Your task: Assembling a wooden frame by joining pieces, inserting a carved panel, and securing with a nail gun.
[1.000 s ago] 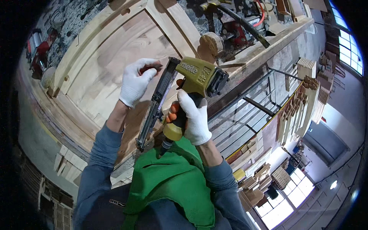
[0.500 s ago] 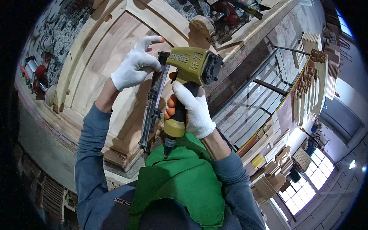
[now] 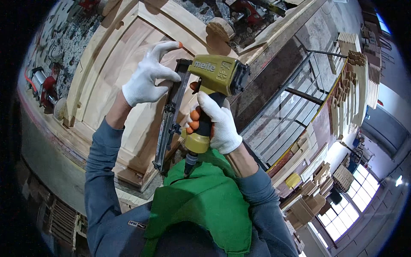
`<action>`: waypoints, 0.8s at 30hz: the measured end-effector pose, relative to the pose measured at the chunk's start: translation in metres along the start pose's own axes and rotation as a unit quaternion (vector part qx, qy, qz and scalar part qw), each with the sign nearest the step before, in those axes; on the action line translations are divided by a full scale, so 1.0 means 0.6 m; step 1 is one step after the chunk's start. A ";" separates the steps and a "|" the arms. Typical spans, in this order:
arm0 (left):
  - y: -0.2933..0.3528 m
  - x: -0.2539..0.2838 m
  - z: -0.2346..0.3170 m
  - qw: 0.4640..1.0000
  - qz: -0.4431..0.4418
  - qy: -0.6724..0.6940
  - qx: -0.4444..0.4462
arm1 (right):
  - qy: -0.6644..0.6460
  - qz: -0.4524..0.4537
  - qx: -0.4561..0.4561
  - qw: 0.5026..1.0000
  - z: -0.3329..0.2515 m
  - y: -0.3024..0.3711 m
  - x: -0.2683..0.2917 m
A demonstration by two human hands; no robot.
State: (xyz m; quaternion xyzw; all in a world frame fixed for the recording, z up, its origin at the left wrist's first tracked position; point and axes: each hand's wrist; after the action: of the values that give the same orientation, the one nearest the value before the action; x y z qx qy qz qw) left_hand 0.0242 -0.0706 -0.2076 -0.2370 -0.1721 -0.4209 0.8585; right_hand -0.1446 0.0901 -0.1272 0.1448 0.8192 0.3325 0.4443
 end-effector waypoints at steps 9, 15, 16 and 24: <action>0.013 -0.005 0.009 0.993 0.068 0.081 0.056 | -0.036 -0.018 0.006 0.999 -0.003 0.004 0.015; 0.272 -0.061 0.048 0.720 0.097 0.650 0.224 | -0.124 -0.003 0.070 0.990 -0.022 -0.007 0.054; 0.282 -0.072 0.099 0.694 0.144 0.668 0.227 | -0.119 -0.004 0.087 0.989 -0.034 0.002 0.050; 0.250 -0.174 0.157 0.746 0.352 0.528 0.202 | -0.118 0.007 0.087 0.989 -0.004 0.004 0.033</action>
State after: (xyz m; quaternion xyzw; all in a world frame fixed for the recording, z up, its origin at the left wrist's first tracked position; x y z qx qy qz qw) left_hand 0.0746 0.1282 -0.2206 0.1580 0.3233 -0.1020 0.9274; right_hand -0.1576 0.1015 -0.1371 0.2267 0.7860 0.2438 0.5209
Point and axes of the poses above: each hand's wrist, its own y-axis away from the middle knuckle, its own x-axis out of the back of the hand, z = x × y, and after that the axes turned 5 degrees about -z, right-handed
